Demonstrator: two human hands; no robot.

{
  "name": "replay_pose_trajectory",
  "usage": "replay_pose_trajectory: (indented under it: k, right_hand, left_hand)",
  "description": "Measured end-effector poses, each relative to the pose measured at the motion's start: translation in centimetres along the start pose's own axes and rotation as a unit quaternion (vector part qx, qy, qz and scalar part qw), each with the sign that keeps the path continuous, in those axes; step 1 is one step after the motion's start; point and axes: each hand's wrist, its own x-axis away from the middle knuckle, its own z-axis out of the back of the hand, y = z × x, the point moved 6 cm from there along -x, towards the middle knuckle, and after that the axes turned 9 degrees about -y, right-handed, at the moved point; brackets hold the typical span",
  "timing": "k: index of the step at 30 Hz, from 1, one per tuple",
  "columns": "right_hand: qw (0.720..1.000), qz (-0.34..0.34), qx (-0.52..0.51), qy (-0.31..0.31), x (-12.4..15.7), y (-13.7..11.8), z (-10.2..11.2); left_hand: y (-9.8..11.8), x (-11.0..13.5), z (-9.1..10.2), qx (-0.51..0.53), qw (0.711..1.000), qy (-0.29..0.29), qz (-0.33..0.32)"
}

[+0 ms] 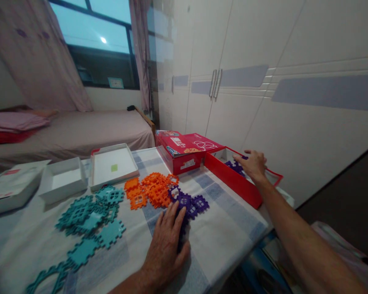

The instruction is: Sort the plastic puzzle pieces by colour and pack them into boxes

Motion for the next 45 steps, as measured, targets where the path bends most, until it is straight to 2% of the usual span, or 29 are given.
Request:
replay_pose_trajectory:
  k: [2, 3, 4, 5, 6, 8, 9, 11, 14, 18, 25, 27, 31, 36, 41, 45]
  right_hand:
    - [0.998, 0.046, 0.03, 0.013, 2.2, -1.6, -0.2]
    - [0.996, 0.083, 0.014, -0.007, 3.7, -2.8, -0.6]
    - [0.99, 0.129, -0.012, -0.052, 5.4, -4.2, -1.4]
    - [0.98, 0.162, -0.041, -0.108, 7.2, -5.5, -2.3]
    - [0.96, 0.19, -0.068, -0.196, 9.1, -6.8, -3.6]
    - [0.899, 0.217, -0.081, -0.371, 13.2, -8.7, -6.3]
    - [0.87, 0.218, -0.071, -0.437, 15.0, -9.2, -7.5]
    - [0.839, 0.206, -0.043, -0.502, 17.5, -9.7, -9.0]
    - [0.839, 0.214, -0.052, -0.497, 18.8, -10.4, -9.6]
    - [0.843, 0.25, -0.128, -0.459, 19.5, -11.3, -8.6]
    - [0.844, 0.22, -0.215, -0.44, 20.8, -11.5, -7.3]
    - [0.853, 0.201, -0.223, -0.427, 21.0, -11.4, -7.2]
    - [0.876, 0.189, -0.219, -0.385, 21.0, -11.0, -7.0]
    - [0.89, 0.239, -0.16, -0.354, 21.6, -11.2, -6.5]
    - [0.89, 0.304, -0.098, -0.327, 22.5, -12.0, -6.0]
    - [0.886, 0.295, -0.124, -0.335, 22.7, -11.8, -6.2]
  left_hand:
    - [0.0, -0.1, 0.1, 0.01, 1.0, -0.006, 0.007]
    - [0.0, -0.1, 0.1, 0.015, 1.0, -0.007, 0.011]
    - [0.0, -0.2, 0.1, 0.018, 1.0, -0.005, 0.017]
    - [-0.1, -0.2, 0.1, 0.021, 1.0, 0.0, 0.024]
    - [-0.3, -0.3, 0.1, 0.023, 0.999, 0.006, 0.031]
    - [-0.5, -0.3, 0.0, 0.023, 0.998, 0.025, 0.047]
    - [-0.7, -0.3, 0.0, 0.023, 0.998, 0.035, 0.054]
    - [-0.9, -0.3, -0.1, 0.024, 0.996, 0.051, 0.063]
    - [-1.1, -0.3, -0.1, 0.039, 0.995, 0.065, 0.068]
    - [-1.2, -0.3, 0.0, 0.062, 0.994, 0.07, 0.054]
    - [-1.5, -0.3, -0.4, 0.092, 0.992, 0.069, 0.05]
    - [-1.6, -0.3, -0.5, 0.108, 0.991, 0.073, 0.045]
    - [-1.7, -0.3, -0.4, 0.146, 0.985, 0.08, 0.034]
    - [-2.1, -0.4, -0.4, 0.195, 0.975, 0.088, 0.052]
    - [-2.3, -0.5, 0.1, 0.245, 0.962, 0.105, 0.057]
    - [-2.3, -0.6, 1.0, 0.278, 0.95, 0.127, 0.063]
